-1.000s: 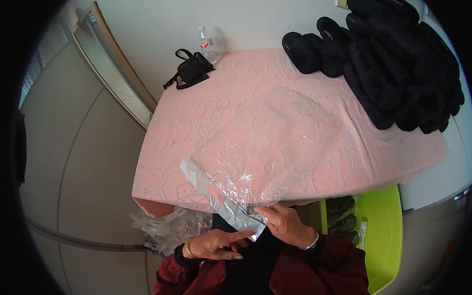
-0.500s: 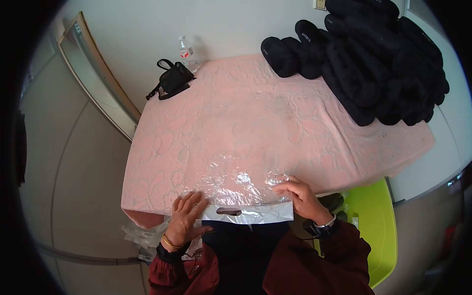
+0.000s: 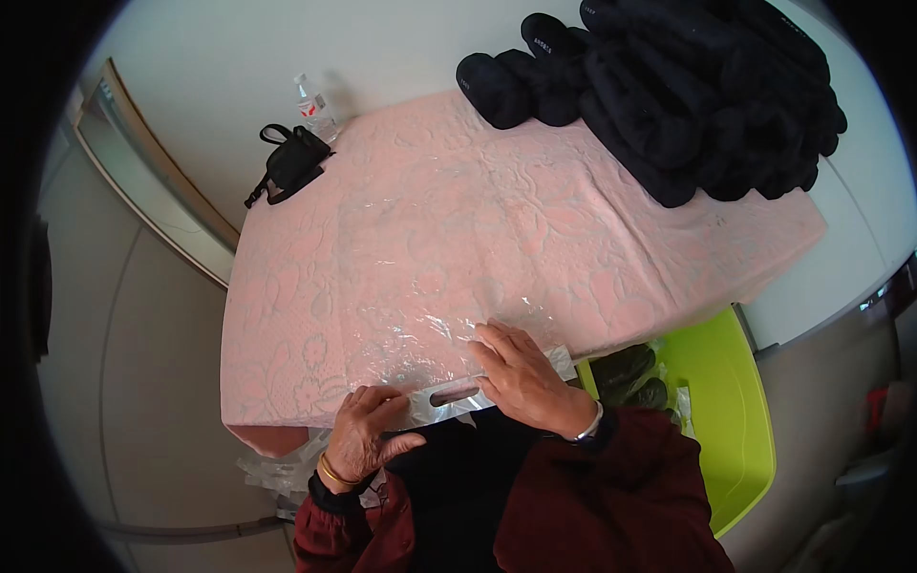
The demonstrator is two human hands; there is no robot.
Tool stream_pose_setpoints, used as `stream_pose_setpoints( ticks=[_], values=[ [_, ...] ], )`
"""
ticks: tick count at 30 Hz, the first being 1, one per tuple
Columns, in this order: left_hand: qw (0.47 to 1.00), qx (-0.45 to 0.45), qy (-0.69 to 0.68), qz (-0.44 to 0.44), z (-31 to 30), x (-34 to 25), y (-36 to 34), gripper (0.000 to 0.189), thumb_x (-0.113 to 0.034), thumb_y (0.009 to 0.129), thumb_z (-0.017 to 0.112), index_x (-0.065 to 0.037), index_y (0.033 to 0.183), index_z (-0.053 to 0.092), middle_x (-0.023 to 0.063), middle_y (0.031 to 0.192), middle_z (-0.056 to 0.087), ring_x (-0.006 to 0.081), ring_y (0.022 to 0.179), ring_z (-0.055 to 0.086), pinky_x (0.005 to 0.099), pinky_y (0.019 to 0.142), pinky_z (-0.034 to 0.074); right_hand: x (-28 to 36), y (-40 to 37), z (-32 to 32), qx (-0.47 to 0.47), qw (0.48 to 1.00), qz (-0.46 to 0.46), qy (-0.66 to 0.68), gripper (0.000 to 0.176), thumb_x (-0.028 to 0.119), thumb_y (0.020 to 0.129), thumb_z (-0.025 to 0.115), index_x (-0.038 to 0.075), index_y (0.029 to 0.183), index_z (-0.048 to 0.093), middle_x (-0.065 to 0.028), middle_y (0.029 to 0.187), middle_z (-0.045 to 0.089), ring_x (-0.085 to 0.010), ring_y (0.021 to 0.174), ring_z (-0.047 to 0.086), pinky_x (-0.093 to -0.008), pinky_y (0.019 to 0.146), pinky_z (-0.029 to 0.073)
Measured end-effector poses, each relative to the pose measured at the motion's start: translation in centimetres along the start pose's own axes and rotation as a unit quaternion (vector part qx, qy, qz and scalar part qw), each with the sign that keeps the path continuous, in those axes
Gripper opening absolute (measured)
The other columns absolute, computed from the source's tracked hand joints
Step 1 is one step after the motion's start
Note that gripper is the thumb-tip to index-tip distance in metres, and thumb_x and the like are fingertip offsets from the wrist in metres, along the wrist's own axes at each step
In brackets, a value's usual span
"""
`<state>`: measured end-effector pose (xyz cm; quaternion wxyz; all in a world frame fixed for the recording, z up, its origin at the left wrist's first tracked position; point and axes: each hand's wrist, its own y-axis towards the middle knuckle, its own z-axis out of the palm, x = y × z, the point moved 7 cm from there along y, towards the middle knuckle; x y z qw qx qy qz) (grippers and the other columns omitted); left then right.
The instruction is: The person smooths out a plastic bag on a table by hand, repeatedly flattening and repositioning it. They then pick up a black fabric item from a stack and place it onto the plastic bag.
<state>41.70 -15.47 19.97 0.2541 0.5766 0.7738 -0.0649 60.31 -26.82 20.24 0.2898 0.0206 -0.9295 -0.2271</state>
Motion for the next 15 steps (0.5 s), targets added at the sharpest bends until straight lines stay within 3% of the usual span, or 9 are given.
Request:
stream_pose_setpoints(
  ticks=[2,5,7,8,10,13,15],
  values=[
    [0.999,0.042,-0.033,-0.008,1.1,0.3,0.6,0.051,-0.035,0.083,0.076,-0.002,0.120,0.065,0.0162,0.118,0.061,0.0352,0.104,0.058,0.0459,0.090,0.046,-1.0,0.0,1.9,0.010,0.995,0.025,-0.096,0.048,0.016,0.086,0.071,-0.004,0.126,0.056,-0.0228,0.144,0.045,-0.0390,0.136,0.042,-0.0519,0.112,0.034],
    [0.998,-0.062,-0.004,0.022,2.2,-0.6,3.1,0.072,-0.046,0.083,0.073,0.003,0.132,0.056,0.0219,0.133,0.056,0.0388,0.121,0.054,0.0514,0.103,0.041,-0.6,0.5,4.0,0.042,0.989,0.017,-0.138,0.061,0.028,0.086,0.072,-0.005,0.132,0.051,-0.0242,0.150,0.039,-0.0382,0.143,0.034,-0.0550,0.116,0.027],
    [0.997,-0.060,0.022,0.038,3.8,-1.2,4.3,0.076,-0.050,0.085,0.070,0.004,0.136,0.052,0.0236,0.138,0.052,0.0401,0.126,0.050,0.0520,0.107,0.037,0.0,0.5,5.4,0.094,0.987,-0.022,-0.131,0.076,0.041,0.087,0.070,-0.008,0.140,0.044,-0.0253,0.154,0.034,-0.0367,0.148,0.027,-0.0571,0.120,0.020],
    [0.995,-0.062,0.048,0.053,4.4,-1.5,4.8,0.080,-0.053,0.087,0.066,0.005,0.140,0.048,0.0252,0.142,0.049,0.0415,0.132,0.047,0.0527,0.111,0.033,-0.2,0.6,5.4,0.094,0.987,-0.019,-0.130,0.076,0.041,0.087,0.070,-0.008,0.140,0.044,-0.0253,0.154,0.034,-0.0367,0.148,0.027,-0.0571,0.120,0.020],
    [0.993,-0.061,0.072,0.067,4.7,-1.3,5.2,0.085,-0.057,0.089,0.063,0.006,0.143,0.044,0.0268,0.146,0.046,0.0429,0.137,0.043,0.0534,0.115,0.030,-1.0,0.5,4.8,0.089,0.984,-0.010,-0.153,0.093,0.050,0.081,0.073,-0.008,0.145,0.037,-0.0243,0.158,0.028,-0.0365,0.150,0.023,-0.0552,0.121,0.018],
    [0.984,-0.022,0.173,0.025,4.7,0.9,4.0,0.102,-0.070,0.088,0.052,0.009,0.149,0.033,0.0283,0.155,0.035,0.0436,0.145,0.033,0.0542,0.118,0.023,-3.1,-0.2,3.4,0.099,0.980,0.020,-0.172,0.106,0.057,0.077,0.074,-0.008,0.149,0.031,-0.0236,0.161,0.024,-0.0361,0.152,0.021,-0.0533,0.122,0.016],
    [0.984,-0.023,0.178,0.007,3.8,2.2,3.5,0.105,-0.072,0.086,0.052,0.010,0.148,0.033,0.0287,0.154,0.036,0.0435,0.144,0.034,0.0544,0.118,0.023,-5.0,-0.6,1.9,0.109,0.972,0.055,-0.199,0.114,0.062,0.075,0.073,-0.008,0.152,0.027,-0.0230,0.161,0.023,-0.0357,0.152,0.020,-0.0512,0.124,0.013]
  ],
)
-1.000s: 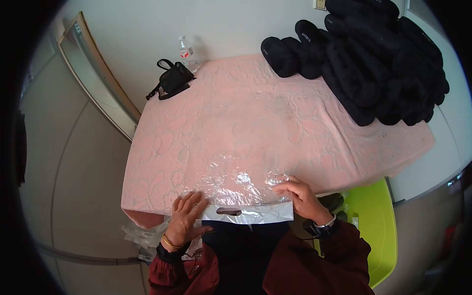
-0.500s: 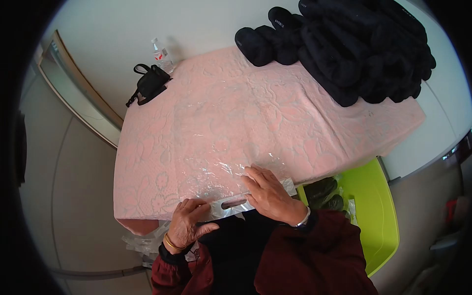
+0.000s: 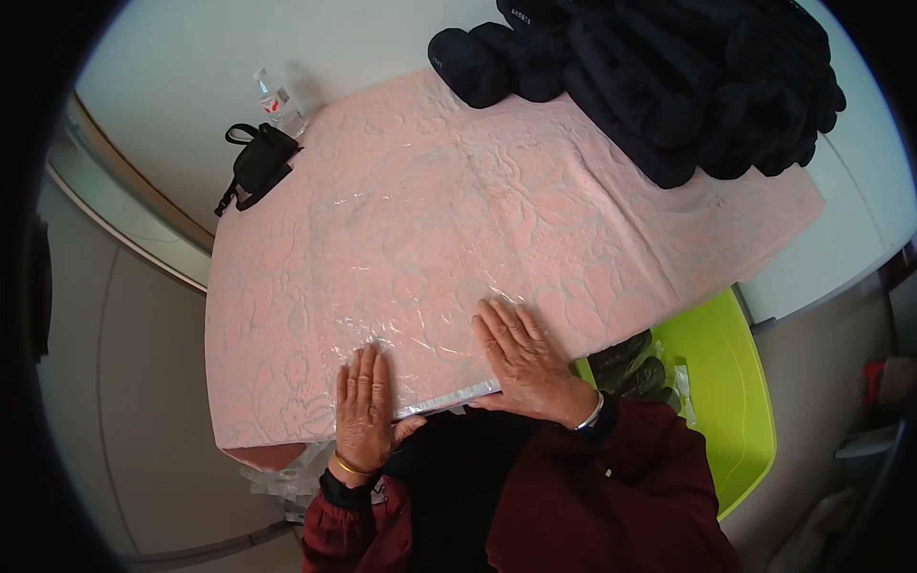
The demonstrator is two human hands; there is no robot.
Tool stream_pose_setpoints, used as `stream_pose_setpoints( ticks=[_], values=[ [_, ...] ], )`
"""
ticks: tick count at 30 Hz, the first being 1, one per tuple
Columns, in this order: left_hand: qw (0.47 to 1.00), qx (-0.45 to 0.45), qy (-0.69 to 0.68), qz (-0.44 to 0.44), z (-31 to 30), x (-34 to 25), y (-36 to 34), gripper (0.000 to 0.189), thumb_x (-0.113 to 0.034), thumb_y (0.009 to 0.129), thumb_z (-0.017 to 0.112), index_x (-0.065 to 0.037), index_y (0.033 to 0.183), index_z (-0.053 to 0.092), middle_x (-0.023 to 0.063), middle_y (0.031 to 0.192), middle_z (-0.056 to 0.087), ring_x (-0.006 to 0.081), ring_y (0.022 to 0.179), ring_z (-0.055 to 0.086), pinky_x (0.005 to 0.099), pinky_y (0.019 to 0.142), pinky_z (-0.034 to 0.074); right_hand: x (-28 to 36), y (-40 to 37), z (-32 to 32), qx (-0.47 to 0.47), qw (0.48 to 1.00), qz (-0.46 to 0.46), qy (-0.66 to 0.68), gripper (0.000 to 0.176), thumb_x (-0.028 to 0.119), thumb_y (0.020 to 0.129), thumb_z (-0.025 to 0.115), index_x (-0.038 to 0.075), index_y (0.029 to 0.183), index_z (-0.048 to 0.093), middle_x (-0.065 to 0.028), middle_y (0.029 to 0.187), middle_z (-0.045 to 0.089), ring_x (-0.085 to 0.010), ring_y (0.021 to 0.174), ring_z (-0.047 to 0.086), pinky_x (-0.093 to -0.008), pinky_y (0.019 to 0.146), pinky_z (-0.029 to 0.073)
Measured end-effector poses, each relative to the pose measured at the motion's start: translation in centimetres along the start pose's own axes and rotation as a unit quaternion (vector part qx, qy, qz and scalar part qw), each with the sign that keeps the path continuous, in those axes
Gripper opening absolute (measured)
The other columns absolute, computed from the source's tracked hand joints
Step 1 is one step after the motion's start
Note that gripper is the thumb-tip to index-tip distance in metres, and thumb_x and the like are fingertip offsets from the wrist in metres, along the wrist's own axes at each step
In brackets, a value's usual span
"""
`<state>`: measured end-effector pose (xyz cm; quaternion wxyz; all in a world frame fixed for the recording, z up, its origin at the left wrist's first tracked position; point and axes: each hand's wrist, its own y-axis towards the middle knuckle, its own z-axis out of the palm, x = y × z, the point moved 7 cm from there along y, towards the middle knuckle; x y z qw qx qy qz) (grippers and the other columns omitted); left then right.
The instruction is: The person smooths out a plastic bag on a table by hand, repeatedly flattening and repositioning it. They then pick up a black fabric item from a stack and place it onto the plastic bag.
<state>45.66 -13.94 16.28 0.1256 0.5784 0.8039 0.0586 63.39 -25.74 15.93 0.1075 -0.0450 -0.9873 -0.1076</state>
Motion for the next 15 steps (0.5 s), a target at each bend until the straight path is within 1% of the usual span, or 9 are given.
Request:
stream_pose_setpoints(
  ticks=[2,3,6,9,12,13,15],
  values=[
    [0.999,0.000,0.023,-0.037,-0.6,1.7,-0.7,0.111,-0.076,0.082,0.053,0.012,0.146,0.035,0.0293,0.154,0.036,0.0435,0.144,0.035,0.0549,0.118,0.024,-1.3,-0.2,-0.5,0.010,1.000,0.010,0.005,0.116,0.063,0.074,0.074,-0.008,0.152,0.026,-0.0232,0.161,0.023,-0.0360,0.152,0.020,-0.0505,0.124,0.013],
    [0.999,0.002,0.022,-0.039,-0.8,2.2,-0.8,0.111,-0.076,0.082,0.053,0.012,0.146,0.035,0.0293,0.154,0.036,0.0435,0.144,0.035,0.0549,0.118,0.024,-1.7,-0.2,-0.7,0.017,1.000,0.017,0.008,0.118,0.064,0.073,0.075,-0.008,0.152,0.025,-0.0234,0.161,0.023,-0.0364,0.152,0.019,-0.0497,0.124,0.013],
    [0.998,0.005,0.039,-0.055,-1.5,3.2,-1.0,0.119,-0.082,0.077,0.052,0.013,0.145,0.035,0.0309,0.153,0.036,0.0437,0.144,0.034,0.0551,0.118,0.023,-2.3,0.0,-1.0,0.027,0.999,0.020,0.005,0.121,0.064,0.072,0.076,-0.008,0.152,0.023,-0.0240,0.161,0.023,-0.0375,0.152,0.018,-0.0492,0.124,0.013],
    [0.998,-0.002,0.039,-0.058,-1.5,3.8,-1.6,0.119,-0.083,0.075,0.053,0.013,0.144,0.036,0.0307,0.153,0.036,0.0441,0.144,0.034,0.0553,0.119,0.022,-2.3,-0.5,-0.8,0.030,0.999,0.022,-0.003,0.122,0.065,0.071,0.076,-0.009,0.152,0.022,-0.0249,0.161,0.022,-0.0388,0.152,0.018,-0.0496,0.124,0.013],
    [0.997,-0.008,0.044,-0.069,-1.8,3.3,-3.1,0.119,-0.082,0.075,0.055,0.013,0.144,0.036,0.0305,0.152,0.037,0.0439,0.144,0.034,0.0559,0.119,0.022,-2.2,-1.5,-0.5,0.017,0.999,0.013,-0.030,0.117,0.064,0.075,0.074,-0.011,0.150,0.025,-0.0268,0.160,0.023,-0.0403,0.151,0.019,-0.0503,0.124,0.013],
    [0.996,-0.007,0.046,-0.078,-1.6,3.0,-4.0,0.117,-0.081,0.076,0.055,0.012,0.144,0.036,0.0302,0.152,0.037,0.0436,0.144,0.034,0.0565,0.119,0.022,-1.9,-2.0,-0.6,0.014,0.999,0.010,-0.031,0.117,0.064,0.075,0.074,-0.011,0.150,0.025,-0.0268,0.160,0.023,-0.0403,0.151,0.019,-0.0503,0.124,0.013],
    [0.995,-0.003,0.046,-0.091,-1.1,2.4,-6.3,0.116,-0.080,0.076,0.056,0.012,0.144,0.037,0.0300,0.152,0.037,0.0433,0.144,0.034,0.0571,0.118,0.021,-0.4,-3.7,-0.7,0.019,0.999,-0.005,-0.031,0.112,0.062,0.077,0.073,-0.012,0.148,0.028,-0.0279,0.158,0.026,-0.0403,0.150,0.021,-0.0519,0.123,0.014]
  ],
)
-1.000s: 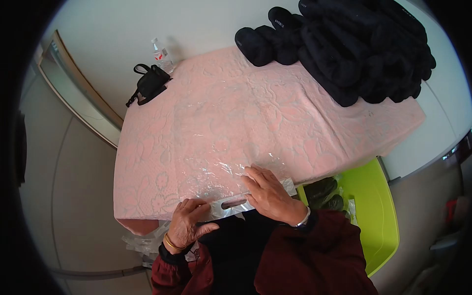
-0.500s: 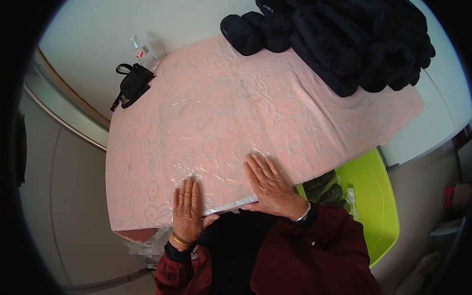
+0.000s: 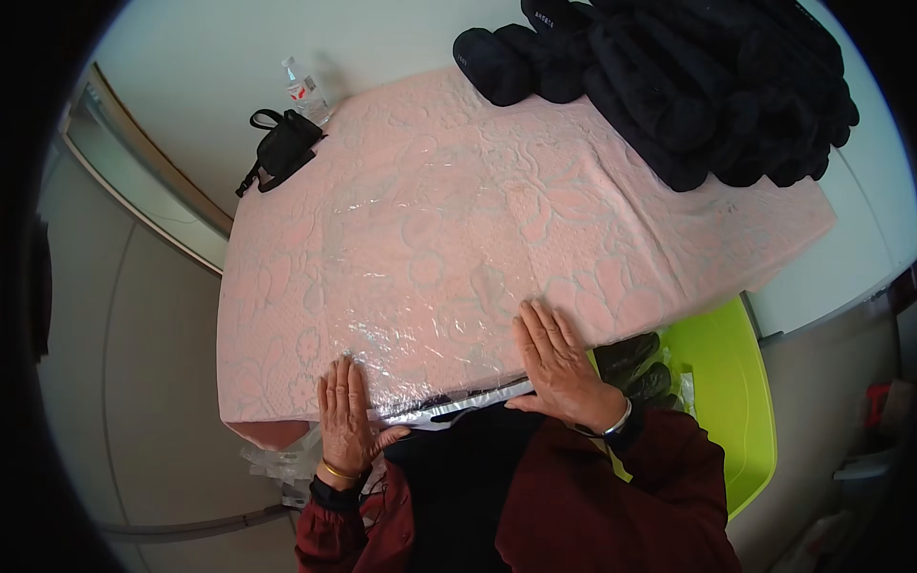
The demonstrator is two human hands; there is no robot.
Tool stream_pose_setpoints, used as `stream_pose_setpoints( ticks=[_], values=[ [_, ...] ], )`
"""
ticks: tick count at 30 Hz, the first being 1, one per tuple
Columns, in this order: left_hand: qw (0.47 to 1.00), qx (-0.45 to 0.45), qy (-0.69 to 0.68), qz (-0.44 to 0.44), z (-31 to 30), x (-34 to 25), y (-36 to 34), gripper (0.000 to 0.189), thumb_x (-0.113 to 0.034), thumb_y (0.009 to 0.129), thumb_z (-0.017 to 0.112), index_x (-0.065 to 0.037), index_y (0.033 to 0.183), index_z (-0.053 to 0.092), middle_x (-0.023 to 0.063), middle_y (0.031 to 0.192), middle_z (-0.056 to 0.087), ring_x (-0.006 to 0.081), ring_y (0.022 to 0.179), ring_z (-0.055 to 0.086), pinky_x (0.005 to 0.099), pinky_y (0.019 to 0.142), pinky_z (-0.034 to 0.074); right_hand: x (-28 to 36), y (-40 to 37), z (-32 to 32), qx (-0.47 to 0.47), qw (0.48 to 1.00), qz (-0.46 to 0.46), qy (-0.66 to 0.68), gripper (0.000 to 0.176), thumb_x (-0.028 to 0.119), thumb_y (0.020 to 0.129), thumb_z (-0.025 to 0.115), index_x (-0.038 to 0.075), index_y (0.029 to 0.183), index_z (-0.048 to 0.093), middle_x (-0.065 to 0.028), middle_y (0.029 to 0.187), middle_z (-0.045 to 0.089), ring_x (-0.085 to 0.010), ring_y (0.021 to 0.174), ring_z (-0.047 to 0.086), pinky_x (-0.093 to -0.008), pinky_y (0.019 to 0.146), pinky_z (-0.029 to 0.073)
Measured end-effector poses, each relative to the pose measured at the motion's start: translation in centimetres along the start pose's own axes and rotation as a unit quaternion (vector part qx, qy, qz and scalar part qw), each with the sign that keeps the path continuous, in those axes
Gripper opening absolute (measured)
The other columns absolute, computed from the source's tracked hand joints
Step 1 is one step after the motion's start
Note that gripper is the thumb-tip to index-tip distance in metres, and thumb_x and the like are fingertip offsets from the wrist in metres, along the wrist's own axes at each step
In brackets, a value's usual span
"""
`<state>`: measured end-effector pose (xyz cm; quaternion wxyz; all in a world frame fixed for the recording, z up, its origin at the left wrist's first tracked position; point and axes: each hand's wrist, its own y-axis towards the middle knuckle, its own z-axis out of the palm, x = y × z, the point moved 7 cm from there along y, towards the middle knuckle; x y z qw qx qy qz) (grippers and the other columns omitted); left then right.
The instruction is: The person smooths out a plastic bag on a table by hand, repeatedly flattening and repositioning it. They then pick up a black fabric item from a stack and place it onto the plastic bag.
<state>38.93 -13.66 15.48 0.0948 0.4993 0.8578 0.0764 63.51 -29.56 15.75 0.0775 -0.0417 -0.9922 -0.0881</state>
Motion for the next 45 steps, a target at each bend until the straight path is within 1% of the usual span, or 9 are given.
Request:
stream_pose_setpoints(
  ticks=[7,14,18,20,23,26,30,34,45],
  values=[
    [1.000,-0.008,0.024,-0.007,-0.1,0.6,-4.4,0.104,-0.072,0.079,0.062,0.004,0.146,0.040,0.0264,0.152,0.039,0.0411,0.143,0.037,0.0597,0.117,0.023,1.3,-2.7,-0.9,-0.036,0.997,-0.027,0.065,0.099,0.057,0.083,0.070,-0.012,0.145,0.036,-0.0283,0.155,0.031,-0.0404,0.148,0.026,-0.0552,0.121,0.017],
    [0.989,-0.051,-0.100,0.094,-1.3,-7.6,2.7,0.098,-0.060,0.079,0.071,0.005,0.146,0.041,0.0257,0.154,0.036,0.0392,0.145,0.035,0.0564,0.118,0.025,4.5,2.6,-0.9,-0.069,0.990,-0.075,0.095,0.096,0.053,0.082,0.071,-0.009,0.146,0.037,-0.0259,0.156,0.032,-0.0403,0.148,0.027,-0.0562,0.121,0.018],
    [0.983,-0.027,-0.144,0.113,1.4,-9.8,5.5,0.102,-0.054,0.076,0.076,0.006,0.148,0.036,0.0256,0.155,0.035,0.0398,0.144,0.036,0.0538,0.118,0.027,5.9,4.4,1.9,-0.076,0.991,-0.103,0.029,0.096,0.040,0.075,0.080,-0.007,0.147,0.037,-0.0233,0.156,0.034,-0.0373,0.148,0.029,-0.0533,0.121,0.020],
    [0.981,-0.018,-0.158,0.110,2.3,-8.9,5.9,0.103,-0.052,0.074,0.077,0.006,0.149,0.035,0.0257,0.155,0.035,0.0402,0.144,0.036,0.0532,0.118,0.028,4.6,4.4,1.5,-0.061,0.995,-0.079,0.025,0.102,0.035,0.070,0.084,-0.007,0.148,0.034,-0.0232,0.157,0.032,-0.0372,0.149,0.027,-0.0525,0.122,0.019],
    [0.995,-0.020,-0.016,0.092,2.5,-4.8,5.1,0.112,-0.049,0.068,0.081,0.007,0.151,0.029,0.0234,0.158,0.031,0.0385,0.148,0.030,0.0514,0.120,0.026,2.0,3.9,0.7,-0.039,0.998,-0.042,0.024,0.108,0.031,0.065,0.088,-0.007,0.150,0.031,-0.0231,0.158,0.030,-0.0367,0.150,0.026,-0.0513,0.122,0.019],
    [0.999,0.014,-0.036,0.002,0.7,0.0,4.8,0.119,-0.051,0.062,0.085,0.006,0.151,0.030,0.0230,0.158,0.031,0.0386,0.148,0.030,0.0513,0.120,0.024,-0.5,3.4,-0.1,-0.014,1.000,-0.008,0.010,0.115,0.026,0.061,0.091,-0.006,0.151,0.028,-0.0228,0.159,0.028,-0.0360,0.150,0.025,-0.0496,0.123,0.018],
    [0.999,0.020,-0.013,-0.025,-0.2,2.2,3.8,0.124,-0.054,0.058,0.086,0.005,0.151,0.030,0.0227,0.158,0.033,0.0392,0.147,0.031,0.0514,0.121,0.023,-1.6,3.0,-0.5,-0.012,1.000,0.020,0.000,0.118,0.029,0.060,0.091,-0.007,0.152,0.025,-0.0228,0.160,0.026,-0.0354,0.150,0.024,-0.0487,0.123,0.017],
    [0.999,0.015,0.006,-0.038,0.0,2.5,2.8,0.121,-0.057,0.061,0.083,0.005,0.151,0.030,0.0229,0.157,0.034,0.0393,0.147,0.031,0.0525,0.121,0.022,-1.4,2.1,-0.9,-0.025,0.999,0.025,0.009,0.118,0.029,0.060,0.092,-0.008,0.151,0.025,-0.0238,0.160,0.027,-0.0373,0.150,0.024,-0.0514,0.123,0.017],
    [1.000,0.003,-0.014,-0.023,-1.2,0.7,-3.9,0.111,-0.074,0.075,0.065,0.005,0.148,0.037,0.0255,0.154,0.036,0.0404,0.144,0.034,0.0581,0.118,0.020,1.1,-3.5,-1.7,-0.059,0.995,-0.008,0.080,0.094,0.046,0.082,0.075,-0.014,0.144,0.036,-0.0295,0.154,0.033,-0.0443,0.147,0.027,-0.0578,0.119,0.020]
  ],
)
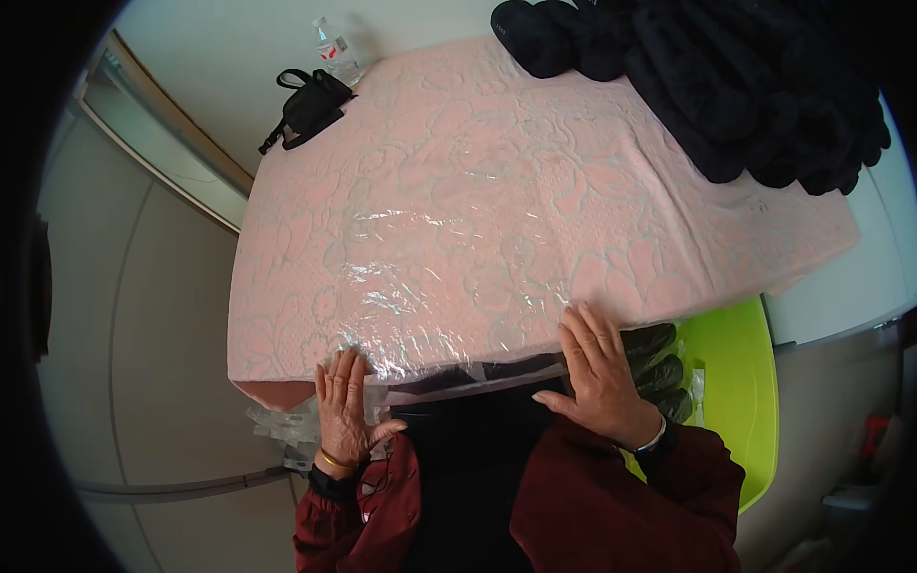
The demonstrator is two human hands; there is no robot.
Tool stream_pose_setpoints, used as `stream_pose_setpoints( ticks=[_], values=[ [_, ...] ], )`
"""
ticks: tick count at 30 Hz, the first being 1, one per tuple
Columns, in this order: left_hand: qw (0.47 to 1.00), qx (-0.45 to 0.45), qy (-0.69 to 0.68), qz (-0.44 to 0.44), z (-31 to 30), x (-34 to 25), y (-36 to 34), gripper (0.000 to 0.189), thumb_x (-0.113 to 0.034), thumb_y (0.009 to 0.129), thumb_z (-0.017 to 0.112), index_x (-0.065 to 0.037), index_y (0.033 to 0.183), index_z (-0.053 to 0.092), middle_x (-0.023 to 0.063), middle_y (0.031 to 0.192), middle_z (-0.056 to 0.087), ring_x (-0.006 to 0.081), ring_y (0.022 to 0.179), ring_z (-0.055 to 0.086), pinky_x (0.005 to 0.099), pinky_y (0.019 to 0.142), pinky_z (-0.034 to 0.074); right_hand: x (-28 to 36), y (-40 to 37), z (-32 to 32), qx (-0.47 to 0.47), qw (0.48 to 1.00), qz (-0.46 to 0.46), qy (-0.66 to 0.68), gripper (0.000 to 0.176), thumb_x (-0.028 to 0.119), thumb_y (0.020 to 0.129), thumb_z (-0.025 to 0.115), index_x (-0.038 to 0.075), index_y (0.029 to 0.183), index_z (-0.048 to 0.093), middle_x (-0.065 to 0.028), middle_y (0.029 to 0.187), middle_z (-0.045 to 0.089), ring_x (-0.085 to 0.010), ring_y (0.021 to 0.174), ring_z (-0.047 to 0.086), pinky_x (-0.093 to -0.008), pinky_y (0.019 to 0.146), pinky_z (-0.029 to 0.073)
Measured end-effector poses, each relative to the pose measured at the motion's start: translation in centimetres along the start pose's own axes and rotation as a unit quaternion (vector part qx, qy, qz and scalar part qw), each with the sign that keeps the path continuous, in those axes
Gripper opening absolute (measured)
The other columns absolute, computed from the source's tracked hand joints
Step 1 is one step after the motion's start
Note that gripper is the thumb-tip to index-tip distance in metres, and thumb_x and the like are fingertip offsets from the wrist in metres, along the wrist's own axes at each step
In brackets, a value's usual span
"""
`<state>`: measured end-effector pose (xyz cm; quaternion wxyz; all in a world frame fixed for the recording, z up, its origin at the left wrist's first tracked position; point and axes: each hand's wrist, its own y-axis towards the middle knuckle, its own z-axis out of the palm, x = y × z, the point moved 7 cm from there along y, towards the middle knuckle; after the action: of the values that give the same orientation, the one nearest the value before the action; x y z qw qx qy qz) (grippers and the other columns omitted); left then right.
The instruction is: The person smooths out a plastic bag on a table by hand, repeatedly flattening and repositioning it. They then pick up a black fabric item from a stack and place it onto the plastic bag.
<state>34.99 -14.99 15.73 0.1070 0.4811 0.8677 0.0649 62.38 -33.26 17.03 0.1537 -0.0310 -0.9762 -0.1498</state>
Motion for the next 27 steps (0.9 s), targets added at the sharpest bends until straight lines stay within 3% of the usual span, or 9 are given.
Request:
stream_pose_setpoints(
  ticks=[2,4,6,9,14,16,20,27],
  values=[
    [1.000,0.011,-0.010,0.004,-1.0,-0.7,1.2,0.110,-0.076,0.077,0.062,0.005,0.147,0.038,0.0258,0.154,0.037,0.0407,0.144,0.035,0.0585,0.118,0.020,0.6,1.7,0.1,-0.003,1.000,-0.008,0.001,0.095,0.047,0.082,0.074,-0.014,0.144,0.036,-0.0294,0.154,0.032,-0.0444,0.147,0.027,-0.0574,0.119,0.021],
    [0.993,-0.022,-0.095,0.073,-1.8,-4.5,4.2,0.106,-0.073,0.079,0.061,0.006,0.146,0.039,0.0267,0.154,0.036,0.0415,0.144,0.035,0.0582,0.118,0.020,2.2,4.2,0.6,-0.002,0.999,-0.033,0.005,0.096,0.049,0.083,0.072,-0.014,0.145,0.034,-0.0294,0.155,0.032,-0.0445,0.147,0.026,-0.0566,0.119,0.021],
    [0.980,-0.018,-0.156,0.122,-1.1,-8.6,7.0,0.105,-0.071,0.082,0.058,0.008,0.148,0.036,0.0275,0.154,0.036,0.0426,0.143,0.035,0.0571,0.118,0.021,3.5,6.2,2.1,-0.009,0.998,-0.058,0.004,0.097,0.048,0.081,0.074,-0.013,0.145,0.035,-0.0287,0.155,0.032,-0.0432,0.148,0.026,-0.0559,0.119,0.022],
    [0.966,-0.040,-0.221,0.128,2.2,-10.8,9.6,0.106,-0.070,0.083,0.057,0.009,0.149,0.033,0.0282,0.154,0.035,0.0437,0.144,0.034,0.0558,0.118,0.023,4.3,7.9,3.8,-0.020,0.995,-0.097,-0.003,0.097,0.046,0.078,0.077,-0.012,0.145,0.038,-0.0273,0.155,0.033,-0.0406,0.149,0.026,-0.0547,0.120,0.022],
    [0.988,-0.025,-0.086,0.125,2.4,-6.5,8.8,0.105,-0.071,0.085,0.054,0.010,0.149,0.031,0.0288,0.155,0.033,0.0442,0.145,0.032,0.0546,0.118,0.024,0.8,7.4,3.6,0.031,0.998,-0.039,-0.036,0.106,0.054,0.078,0.074,-0.011,0.149,0.031,-0.0270,0.158,0.029,-0.0395,0.150,0.024,-0.0525,0.122,0.018],
    [0.996,0.002,-0.041,0.073,1.5,-2.4,8.4,0.105,-0.073,0.087,0.049,0.009,0.150,0.031,0.0288,0.156,0.032,0.0435,0.146,0.031,0.0548,0.118,0.023,-1.4,7.0,2.7,0.076,0.996,0.000,-0.048,0.111,0.061,0.079,0.071,-0.011,0.151,0.025,-0.0275,0.159,0.026,-0.0391,0.150,0.022,-0.0527,0.122,0.015],
    [1.000,0.001,0.005,0.026,0.6,2.7,7.3,0.105,-0.075,0.087,0.046,0.010,0.148,0.033,0.0266,0.157,0.031,0.0406,0.147,0.030,0.0543,0.119,0.022,-2.9,6.4,1.9,0.079,0.994,0.011,-0.076,0.117,0.065,0.076,0.071,-0.010,0.152,0.021,-0.0274,0.160,0.023,-0.0387,0.151,0.020,-0.0524,0.123,0.013],
    [1.000,-0.013,-0.004,0.015,0.6,1.8,5.1,0.105,-0.076,0.087,0.046,0.008,0.149,0.034,0.0250,0.157,0.033,0.0410,0.146,0.031,0.0559,0.119,0.019,-2.2,4.5,1.8,0.092,0.991,0.004,-0.100,0.117,0.067,0.077,0.068,-0.011,0.151,0.022,-0.0285,0.159,0.023,-0.0409,0.151,0.020,-0.0564,0.122,0.012]
  ],
)
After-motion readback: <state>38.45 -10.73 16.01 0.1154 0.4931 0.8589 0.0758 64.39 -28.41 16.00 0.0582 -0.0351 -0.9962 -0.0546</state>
